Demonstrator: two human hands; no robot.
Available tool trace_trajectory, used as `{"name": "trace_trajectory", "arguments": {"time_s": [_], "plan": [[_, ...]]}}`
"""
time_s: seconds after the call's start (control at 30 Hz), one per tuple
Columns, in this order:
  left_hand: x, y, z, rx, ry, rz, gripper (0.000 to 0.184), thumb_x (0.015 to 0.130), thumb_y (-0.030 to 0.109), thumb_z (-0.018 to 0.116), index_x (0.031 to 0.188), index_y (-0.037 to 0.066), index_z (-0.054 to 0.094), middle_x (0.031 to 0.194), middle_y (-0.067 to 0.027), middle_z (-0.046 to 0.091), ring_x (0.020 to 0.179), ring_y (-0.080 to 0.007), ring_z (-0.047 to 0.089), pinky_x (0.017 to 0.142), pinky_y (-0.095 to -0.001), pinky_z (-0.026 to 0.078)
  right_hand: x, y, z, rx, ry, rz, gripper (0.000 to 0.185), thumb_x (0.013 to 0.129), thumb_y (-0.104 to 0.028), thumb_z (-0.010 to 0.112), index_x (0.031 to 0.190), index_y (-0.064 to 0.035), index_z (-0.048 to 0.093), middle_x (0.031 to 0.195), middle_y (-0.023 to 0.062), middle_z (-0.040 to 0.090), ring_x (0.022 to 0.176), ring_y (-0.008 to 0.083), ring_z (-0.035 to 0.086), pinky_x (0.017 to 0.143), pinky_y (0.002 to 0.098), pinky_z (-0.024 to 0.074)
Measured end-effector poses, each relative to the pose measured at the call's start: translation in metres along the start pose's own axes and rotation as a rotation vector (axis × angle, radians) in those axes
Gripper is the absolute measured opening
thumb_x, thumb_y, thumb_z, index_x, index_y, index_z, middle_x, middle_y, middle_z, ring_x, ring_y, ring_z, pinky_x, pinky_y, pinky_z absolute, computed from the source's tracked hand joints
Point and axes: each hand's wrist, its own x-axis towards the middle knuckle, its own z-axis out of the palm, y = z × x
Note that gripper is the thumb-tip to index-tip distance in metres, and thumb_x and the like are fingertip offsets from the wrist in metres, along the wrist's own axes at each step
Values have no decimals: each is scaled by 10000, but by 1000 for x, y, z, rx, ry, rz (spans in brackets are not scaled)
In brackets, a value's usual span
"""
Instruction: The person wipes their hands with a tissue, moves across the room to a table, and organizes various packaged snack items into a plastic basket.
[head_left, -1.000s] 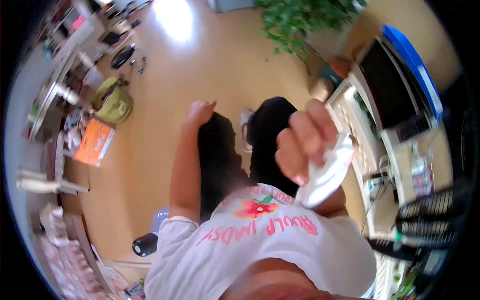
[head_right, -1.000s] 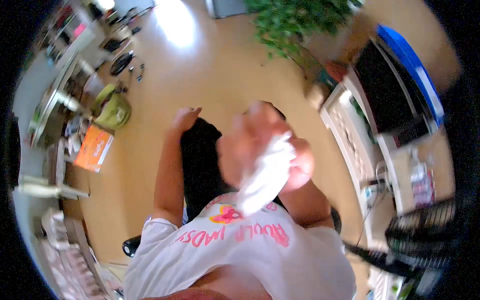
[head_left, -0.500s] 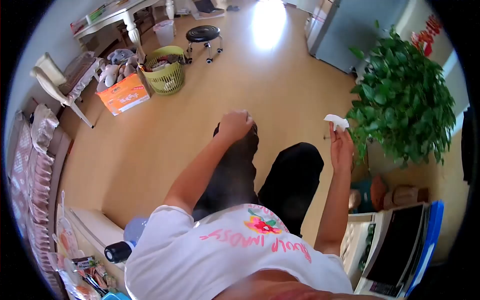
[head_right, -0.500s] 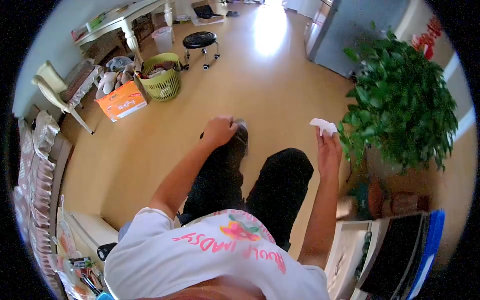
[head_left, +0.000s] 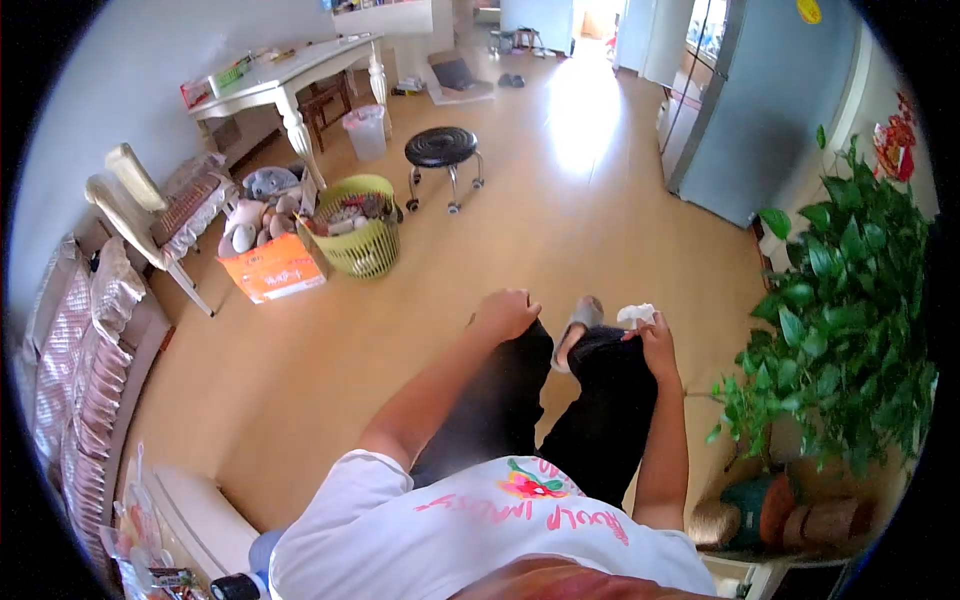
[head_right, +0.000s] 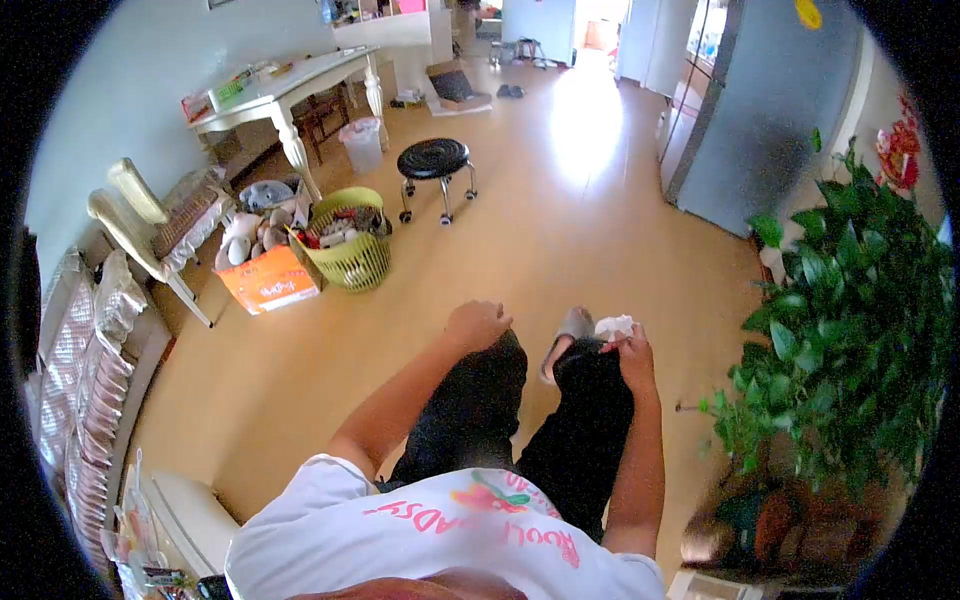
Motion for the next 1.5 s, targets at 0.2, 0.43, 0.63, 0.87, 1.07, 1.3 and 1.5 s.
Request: {"name": "trace_trajectory", "arguments": {"time_s": [0.2, 0.43, 0.63, 0.87, 1.07, 1.3, 1.5], "plan": [[101, -6, -9, 34, 7, 62, 417, 958, 394, 506, 977, 26, 701, 994, -248, 706, 965, -438, 669, 863, -527, 526, 98, -20, 2, 75, -49, -67, 204, 1026, -160, 521, 1147, 4, 523, 838, 151, 757, 828, 253, 739, 822, 357, 534], [191, -46, -25, -133, 231, 140, 292, 905, 288, 593, 950, 14, 685, 1008, -260, 675, 999, -439, 630, 877, -506, 510, 233, -11, 25, -5, -128, 24, 269, 991, -168, 551, 1149, 48, 530, 1000, 224, 734, 857, 342, 749, 827, 411, 549], [312, -79, -19, -53, 191, 187, 290, 906, 288, 609, 950, 11, 680, 992, -252, 673, 1004, -435, 620, 881, -495, 503, 361, 45, 58, -315, -117, 25, 313, 951, -203, 581, 1149, 38, 609, 1046, 240, 723, 974, 403, 708, 901, 463, 530], [411, -71, -44, -73, 156, 101, 371, 917, 375, 595, 987, 24, 694, 981, -236, 703, 954, -435, 656, 851, -515, 519, 428, 14, 50, -348, 16, -83, 304, 1018, -240, 534, 1219, -27, 615, 901, 187, 756, 937, 321, 729, 867, 460, 534], [525, -93, -51, -53, 16, 21, 417, 936, 399, 549, 1048, 28, 703, 1044, -251, 705, 1008, -432, 665, 887, -520, 520, 534, 60, 67, -166, 128, 3, 328, 1054, -307, 498, 1257, -52, 535, 776, 103, 757, 859, 322, 738, 815, 493, 538], [666, -123, -34, 4, -12, 21, 416, 925, 409, 578, 1044, 31, 707, 1040, -228, 716, 990, -399, 680, 849, -519, 526, 662, 68, 60, -248, 36, -22, 332, 1035, -327, 501, 1262, -86, 530, 804, 140, 739, 925, 436, 688, 841, 568, 503], [714, -113, -65, 11, 239, -59, 348, 913, 355, 608, 992, 24, 679, 992, -223, 694, 974, -414, 654, 858, -517, 511, 761, 100, 62, -352, 35, 9, 352, 1038, -329, 476, 1272, -70, 517, 958, 185, 737, 1010, 445, 656, 869, 553, 492]]}}
